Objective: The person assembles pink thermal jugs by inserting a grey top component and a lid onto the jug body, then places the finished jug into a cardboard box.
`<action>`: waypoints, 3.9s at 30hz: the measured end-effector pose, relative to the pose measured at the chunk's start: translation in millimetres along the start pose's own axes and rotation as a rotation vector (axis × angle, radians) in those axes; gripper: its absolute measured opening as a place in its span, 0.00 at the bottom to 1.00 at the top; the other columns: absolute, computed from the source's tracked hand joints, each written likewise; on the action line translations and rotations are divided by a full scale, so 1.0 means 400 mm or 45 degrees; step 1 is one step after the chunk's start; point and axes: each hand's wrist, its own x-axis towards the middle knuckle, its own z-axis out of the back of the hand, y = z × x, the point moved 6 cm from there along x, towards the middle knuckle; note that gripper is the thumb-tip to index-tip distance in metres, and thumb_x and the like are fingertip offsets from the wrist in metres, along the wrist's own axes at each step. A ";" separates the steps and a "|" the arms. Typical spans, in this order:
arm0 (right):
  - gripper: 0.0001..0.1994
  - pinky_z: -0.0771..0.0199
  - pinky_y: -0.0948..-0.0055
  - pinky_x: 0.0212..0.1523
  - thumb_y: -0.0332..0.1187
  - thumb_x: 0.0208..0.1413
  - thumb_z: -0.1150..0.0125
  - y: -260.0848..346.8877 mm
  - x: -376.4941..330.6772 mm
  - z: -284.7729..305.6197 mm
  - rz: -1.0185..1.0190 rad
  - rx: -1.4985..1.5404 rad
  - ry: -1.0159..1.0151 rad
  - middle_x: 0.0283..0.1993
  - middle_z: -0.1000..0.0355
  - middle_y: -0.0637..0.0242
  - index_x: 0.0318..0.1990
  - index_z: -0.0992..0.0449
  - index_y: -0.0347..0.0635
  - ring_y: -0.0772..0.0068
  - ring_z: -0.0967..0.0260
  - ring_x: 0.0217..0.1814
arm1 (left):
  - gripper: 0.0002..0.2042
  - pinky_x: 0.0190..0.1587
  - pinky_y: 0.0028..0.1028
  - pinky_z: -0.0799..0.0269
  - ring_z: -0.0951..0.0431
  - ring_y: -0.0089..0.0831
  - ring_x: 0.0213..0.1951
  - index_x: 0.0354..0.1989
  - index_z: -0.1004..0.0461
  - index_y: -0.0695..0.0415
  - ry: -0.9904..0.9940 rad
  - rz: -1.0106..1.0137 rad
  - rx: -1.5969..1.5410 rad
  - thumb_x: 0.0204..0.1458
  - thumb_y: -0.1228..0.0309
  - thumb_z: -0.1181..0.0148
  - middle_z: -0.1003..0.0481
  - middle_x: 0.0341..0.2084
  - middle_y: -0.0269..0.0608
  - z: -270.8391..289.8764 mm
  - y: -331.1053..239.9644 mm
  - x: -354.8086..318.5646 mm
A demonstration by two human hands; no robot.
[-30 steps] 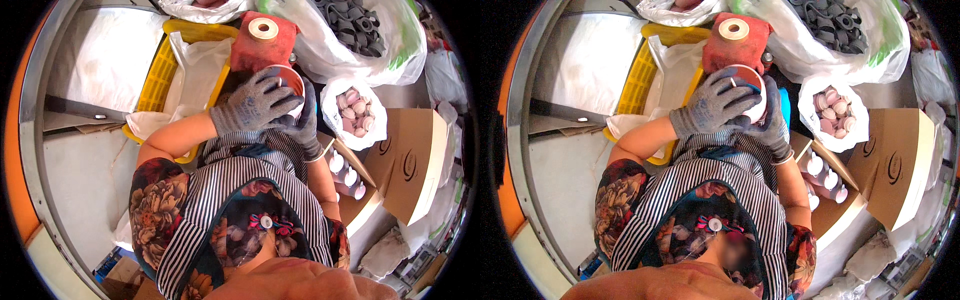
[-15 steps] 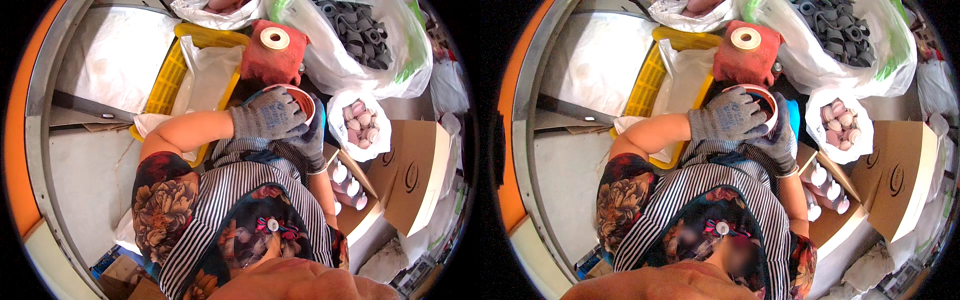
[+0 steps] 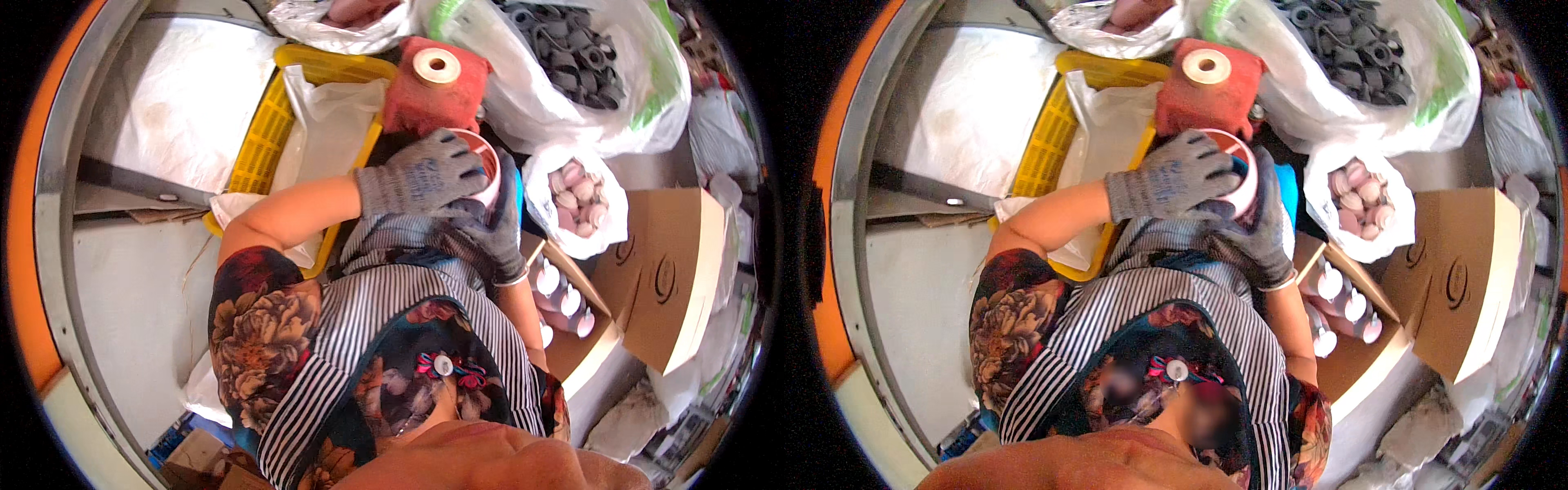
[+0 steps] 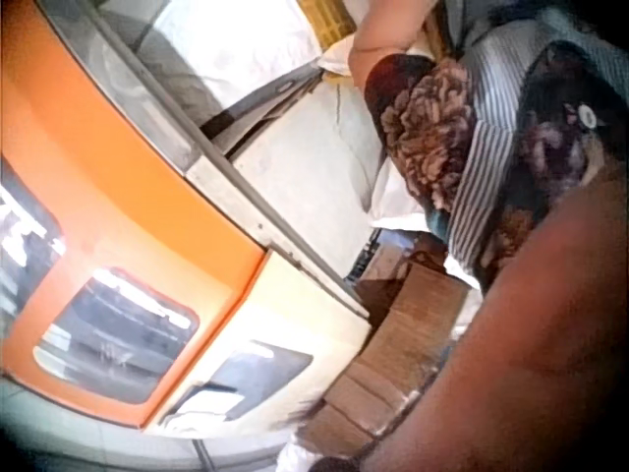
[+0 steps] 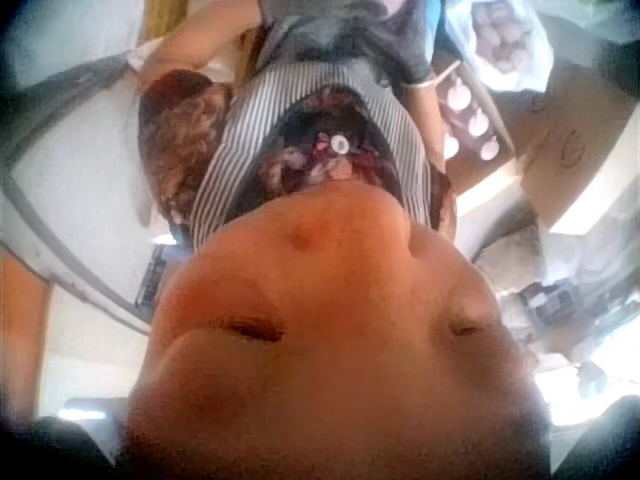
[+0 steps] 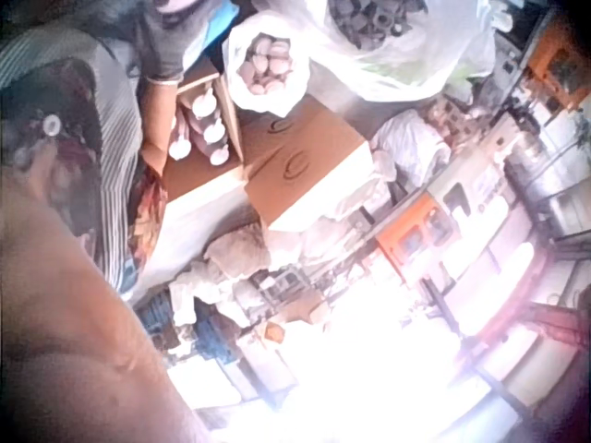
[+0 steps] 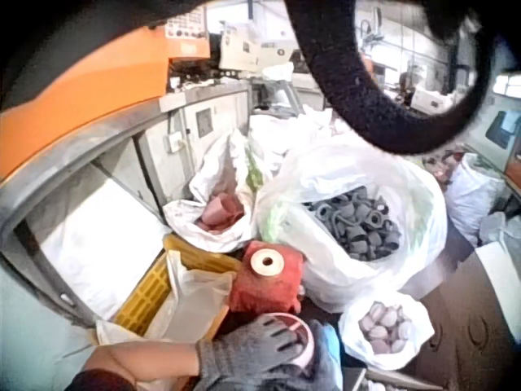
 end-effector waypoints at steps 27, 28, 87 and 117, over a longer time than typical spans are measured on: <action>0.65 0.36 0.59 0.70 0.53 0.32 0.13 -0.002 -0.016 -0.008 -0.123 0.134 -0.103 0.68 0.37 0.54 0.73 0.53 0.35 0.58 0.35 0.69 | 0.17 0.57 0.31 0.30 0.23 0.31 0.48 0.58 0.27 0.63 -1.514 0.631 -0.835 0.65 0.67 0.43 0.21 0.44 0.41 0.298 0.603 -0.082; 0.68 0.37 0.58 0.72 0.53 0.33 0.13 -0.011 -0.018 -0.007 -0.152 0.075 -0.059 0.70 0.39 0.52 0.75 0.58 0.34 0.56 0.37 0.71 | 0.16 0.57 0.30 0.30 0.25 0.27 0.45 0.55 0.24 0.62 -1.392 0.568 -0.810 0.66 0.66 0.44 0.22 0.40 0.37 0.325 0.702 -0.062; 0.20 0.24 0.67 0.48 0.41 0.59 0.37 -0.002 0.429 0.539 -0.494 -0.130 0.897 0.42 0.19 0.64 0.51 0.19 0.33 0.71 0.25 0.43 | 0.35 0.69 0.43 0.36 0.27 0.46 0.63 0.69 0.36 0.65 -0.988 1.085 -2.622 0.60 0.50 0.47 0.29 0.62 0.56 -0.141 0.264 -0.179; 0.27 0.23 0.73 0.41 0.17 0.56 0.40 0.063 0.187 0.287 0.188 -0.807 0.168 0.54 0.25 0.57 0.65 0.29 0.39 0.68 0.26 0.42 | 0.19 0.65 0.36 0.33 0.24 0.38 0.60 0.61 0.26 0.60 -0.129 0.502 -0.842 0.66 0.67 0.52 0.23 0.58 0.48 -0.191 0.189 -0.082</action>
